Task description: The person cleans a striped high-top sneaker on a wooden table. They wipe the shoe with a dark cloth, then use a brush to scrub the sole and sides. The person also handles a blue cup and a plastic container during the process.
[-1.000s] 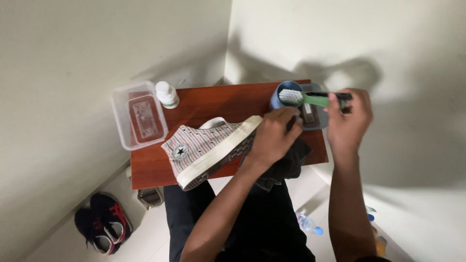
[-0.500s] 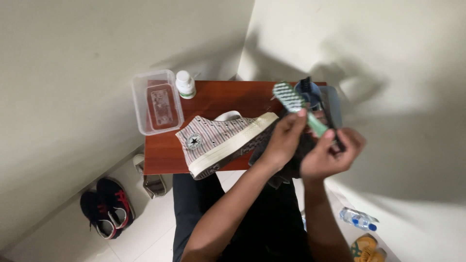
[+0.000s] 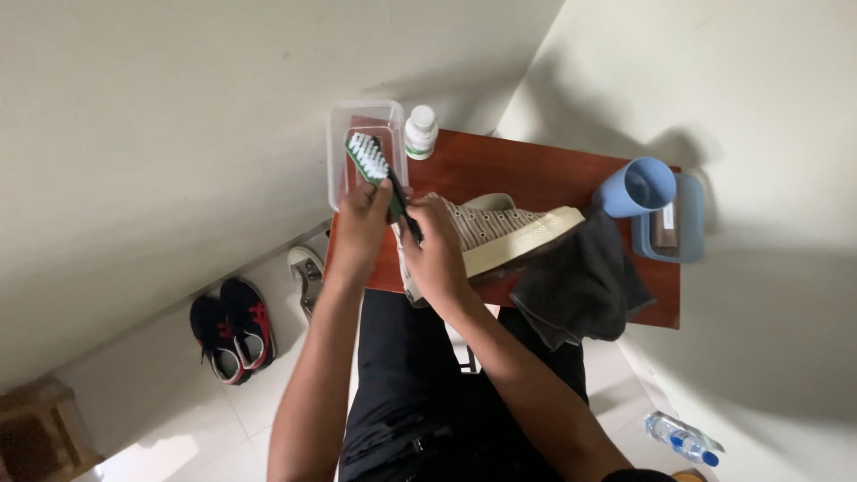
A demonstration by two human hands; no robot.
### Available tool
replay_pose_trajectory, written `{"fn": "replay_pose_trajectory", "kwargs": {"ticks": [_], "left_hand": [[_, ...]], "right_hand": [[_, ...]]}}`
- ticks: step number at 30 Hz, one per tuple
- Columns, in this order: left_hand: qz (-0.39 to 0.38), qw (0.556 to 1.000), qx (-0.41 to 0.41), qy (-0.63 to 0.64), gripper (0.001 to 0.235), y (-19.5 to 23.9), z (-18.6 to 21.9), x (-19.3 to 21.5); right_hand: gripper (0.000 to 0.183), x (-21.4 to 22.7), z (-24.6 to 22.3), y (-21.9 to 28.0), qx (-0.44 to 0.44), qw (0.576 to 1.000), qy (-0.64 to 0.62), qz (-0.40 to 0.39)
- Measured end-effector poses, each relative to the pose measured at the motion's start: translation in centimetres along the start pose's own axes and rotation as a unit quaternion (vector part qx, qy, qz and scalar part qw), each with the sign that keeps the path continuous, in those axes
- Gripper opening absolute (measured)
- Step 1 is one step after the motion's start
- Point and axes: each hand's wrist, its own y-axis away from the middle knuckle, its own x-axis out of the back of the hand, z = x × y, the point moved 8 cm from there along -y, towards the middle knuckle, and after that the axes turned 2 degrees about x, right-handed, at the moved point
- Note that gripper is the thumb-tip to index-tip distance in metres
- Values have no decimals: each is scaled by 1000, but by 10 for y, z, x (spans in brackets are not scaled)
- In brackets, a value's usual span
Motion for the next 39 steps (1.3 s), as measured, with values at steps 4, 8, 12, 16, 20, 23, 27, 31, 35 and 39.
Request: {"fn": "replay_pose_trajectory", "kwargs": {"ticks": [4, 8, 12, 16, 20, 23, 27, 31, 35, 39], "left_hand": [[-6, 993, 66, -99, 36, -66, -92, 30], [-22, 955, 20, -295, 33, -68, -50, 38], [32, 808, 49, -586, 28, -84, -62, 38], [16, 749, 73, -658, 38, -78, -54, 17], [19, 691, 80, -719, 37, -89, -75, 6], [29, 692, 73, -718, 43, -102, -102, 4], [48, 694, 37, -717, 48, -70, -56, -3], [46, 717, 6, -695, 41, -39, -30, 6], [61, 758, -90, -643, 45, 28, 16, 3], [-61, 814, 70, -573, 68, 84, -48, 2]], "right_hand": [[16, -41, 19, 7, 23, 990, 107, -91], [16, -50, 34, 5, 64, 974, 188, -109], [18, -71, 79, 16, 59, 955, 241, -162], [25, -69, 79, 10, 41, 944, 243, -218], [40, -79, 105, 25, 23, 933, 231, -275], [46, -76, 103, 28, 15, 930, 218, -294], [62, -57, 78, 21, 17, 932, 206, -298], [66, -24, 73, 21, 24, 933, 220, -285], [46, 55, 60, 10, -5, 953, 187, -240], [49, 131, 88, 21, -11, 925, 319, -207]]}}
